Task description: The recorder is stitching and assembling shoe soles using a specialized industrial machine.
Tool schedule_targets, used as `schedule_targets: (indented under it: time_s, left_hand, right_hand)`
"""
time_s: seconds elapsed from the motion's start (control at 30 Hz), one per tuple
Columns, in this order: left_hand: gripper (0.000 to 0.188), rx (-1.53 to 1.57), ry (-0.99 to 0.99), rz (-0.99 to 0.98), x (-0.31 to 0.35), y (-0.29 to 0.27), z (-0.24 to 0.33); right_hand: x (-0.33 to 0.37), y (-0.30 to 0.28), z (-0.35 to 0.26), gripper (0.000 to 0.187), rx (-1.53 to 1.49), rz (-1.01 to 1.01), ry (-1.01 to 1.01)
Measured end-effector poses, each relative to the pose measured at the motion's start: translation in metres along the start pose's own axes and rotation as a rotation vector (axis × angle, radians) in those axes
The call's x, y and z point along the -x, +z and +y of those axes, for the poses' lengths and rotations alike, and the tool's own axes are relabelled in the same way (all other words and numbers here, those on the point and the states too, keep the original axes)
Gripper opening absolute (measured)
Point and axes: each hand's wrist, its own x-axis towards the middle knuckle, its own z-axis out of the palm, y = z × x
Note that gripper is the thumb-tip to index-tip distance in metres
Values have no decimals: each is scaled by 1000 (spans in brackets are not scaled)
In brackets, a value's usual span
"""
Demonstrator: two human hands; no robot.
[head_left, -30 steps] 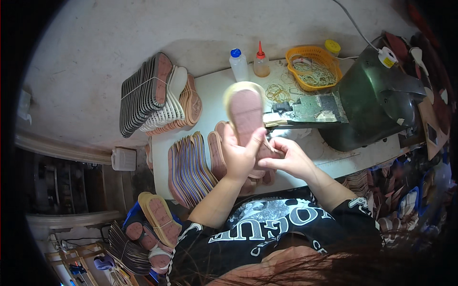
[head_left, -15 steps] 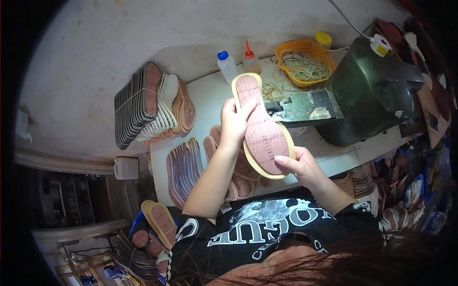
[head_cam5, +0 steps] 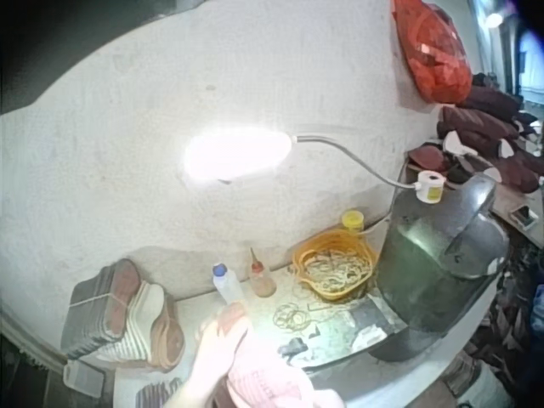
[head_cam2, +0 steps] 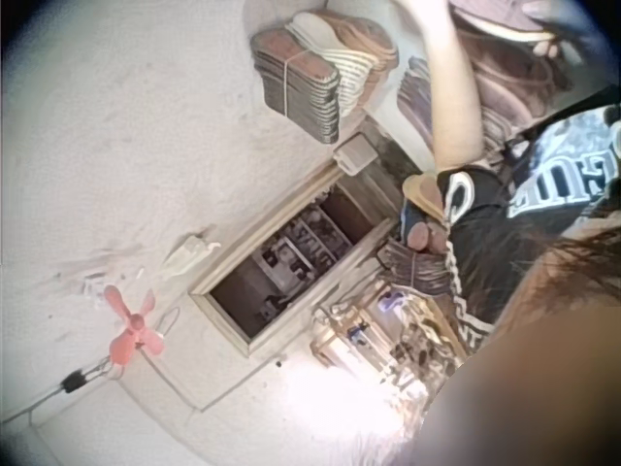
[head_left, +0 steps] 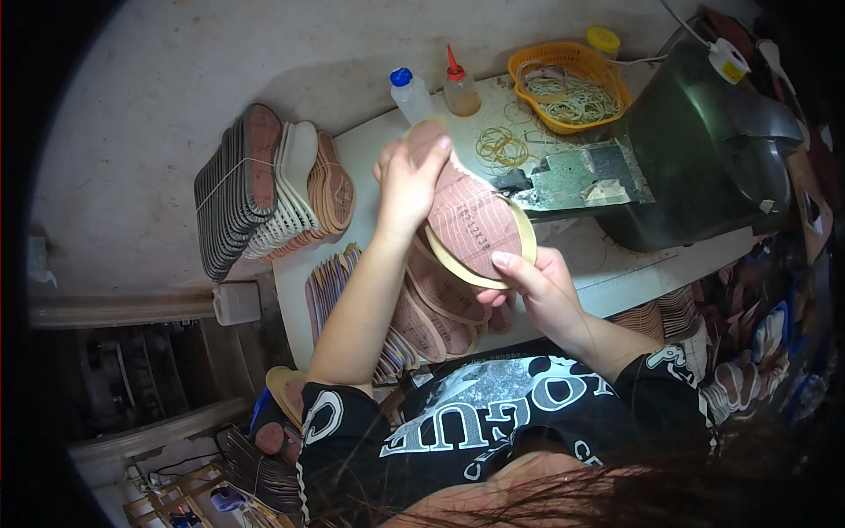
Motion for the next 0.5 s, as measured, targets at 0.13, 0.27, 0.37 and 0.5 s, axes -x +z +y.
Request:
schedule_targets:
  time_s: [0.13, 0.27, 0.37, 0.5]
  left_hand:
    - [73, -168, 362, -103, -7, -15, 24]
    - [49, -271, 527, -835, -37, -37, 36]
    - [43, -217, 325, -1047, -51, -39, 48]
    - [40, -82, 273, -1131, -55, -32, 45]
  right_hand:
    - [-17, 5, -7, 29, -81, 39, -7]
    - [-29, 11, -7, 33, -106, 36, -25]
    - [-29, 17, -11, 38, -88, 70, -2]
    - [-30, 22, -18, 41, -75, 127, 29]
